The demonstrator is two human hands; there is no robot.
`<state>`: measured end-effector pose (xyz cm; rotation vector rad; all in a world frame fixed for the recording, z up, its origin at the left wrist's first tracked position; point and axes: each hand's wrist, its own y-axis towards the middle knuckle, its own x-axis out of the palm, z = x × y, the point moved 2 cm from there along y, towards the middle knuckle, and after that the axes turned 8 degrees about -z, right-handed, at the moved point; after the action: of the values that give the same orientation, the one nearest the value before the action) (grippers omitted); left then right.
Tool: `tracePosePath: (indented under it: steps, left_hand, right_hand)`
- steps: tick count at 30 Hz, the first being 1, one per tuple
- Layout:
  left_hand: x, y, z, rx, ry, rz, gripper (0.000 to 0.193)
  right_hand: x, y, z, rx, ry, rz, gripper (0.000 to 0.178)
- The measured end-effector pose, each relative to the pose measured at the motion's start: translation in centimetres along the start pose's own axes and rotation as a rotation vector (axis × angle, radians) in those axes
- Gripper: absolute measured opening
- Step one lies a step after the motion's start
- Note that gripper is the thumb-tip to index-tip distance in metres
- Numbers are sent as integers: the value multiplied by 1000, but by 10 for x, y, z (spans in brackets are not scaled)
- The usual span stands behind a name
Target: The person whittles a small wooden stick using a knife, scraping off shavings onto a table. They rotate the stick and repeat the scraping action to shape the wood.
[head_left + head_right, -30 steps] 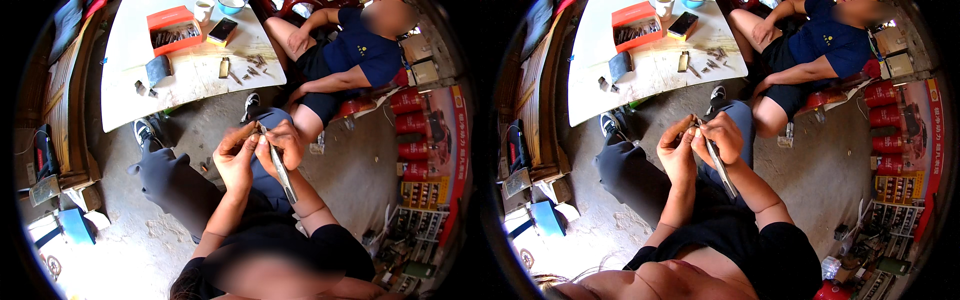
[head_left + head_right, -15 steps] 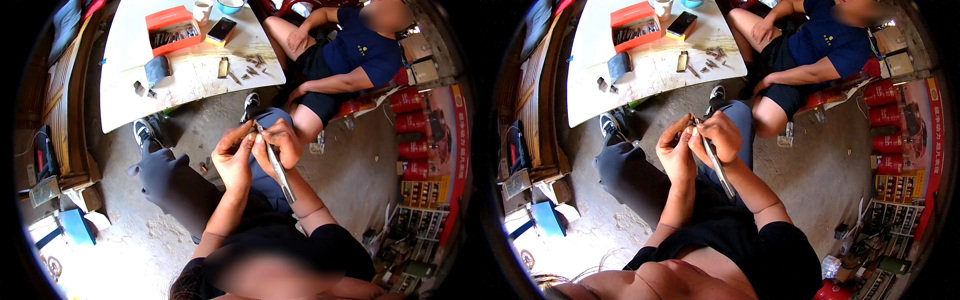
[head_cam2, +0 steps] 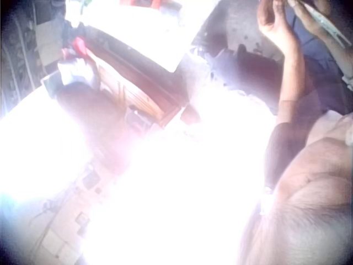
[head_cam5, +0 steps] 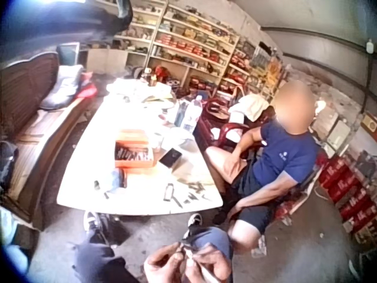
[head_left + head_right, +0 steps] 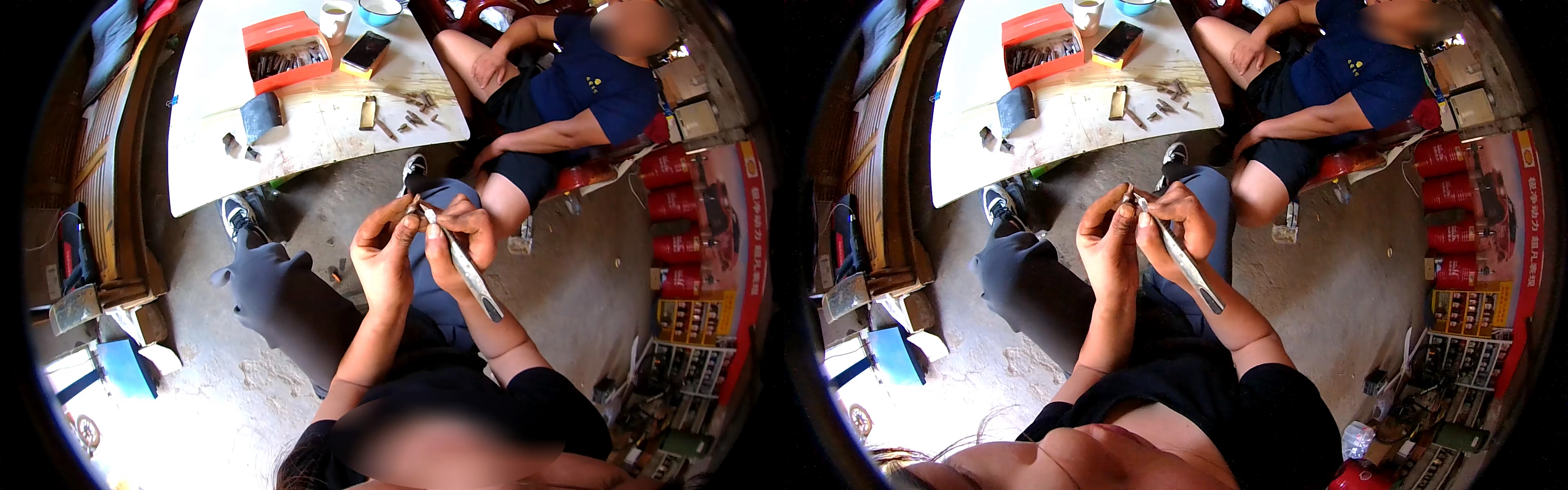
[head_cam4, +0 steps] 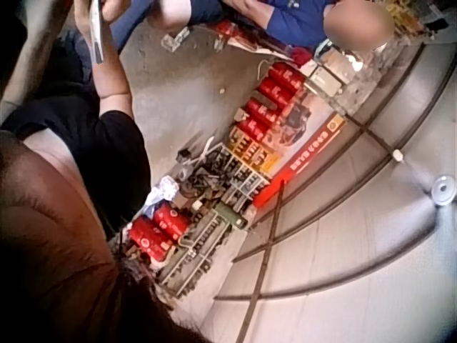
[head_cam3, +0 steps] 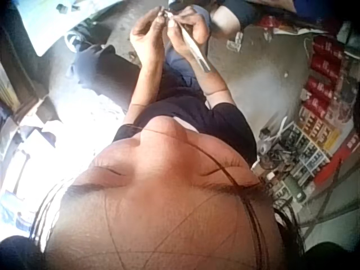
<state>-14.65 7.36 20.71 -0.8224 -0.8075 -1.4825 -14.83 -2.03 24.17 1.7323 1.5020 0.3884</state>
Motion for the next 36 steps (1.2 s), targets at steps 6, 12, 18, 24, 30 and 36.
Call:
tracePosePath:
  steps: [6,12,18,24,30,36]
  left_hand:
    - [-1,1,1,-26,-73,-11,25]
    - [-1,1,1,-18,-62,-4,24]
    - [-2,0,1,-7,-48,-3,22]
    - [-2,0,0,-17,-50,0,21]
    - [0,1,1,-31,11,-8,24]
    - [1,1,2,-46,12,4,28]
  right_hand:
    - [2,1,1,2,-2,13,16]
    - [1,0,3,6,-46,-7,17]
    - [2,2,3,-7,-77,-10,17]
    - [0,1,5,-21,-79,-12,16]
    - [0,2,2,6,-65,4,15]
    - [-1,1,5,8,-59,-6,15]
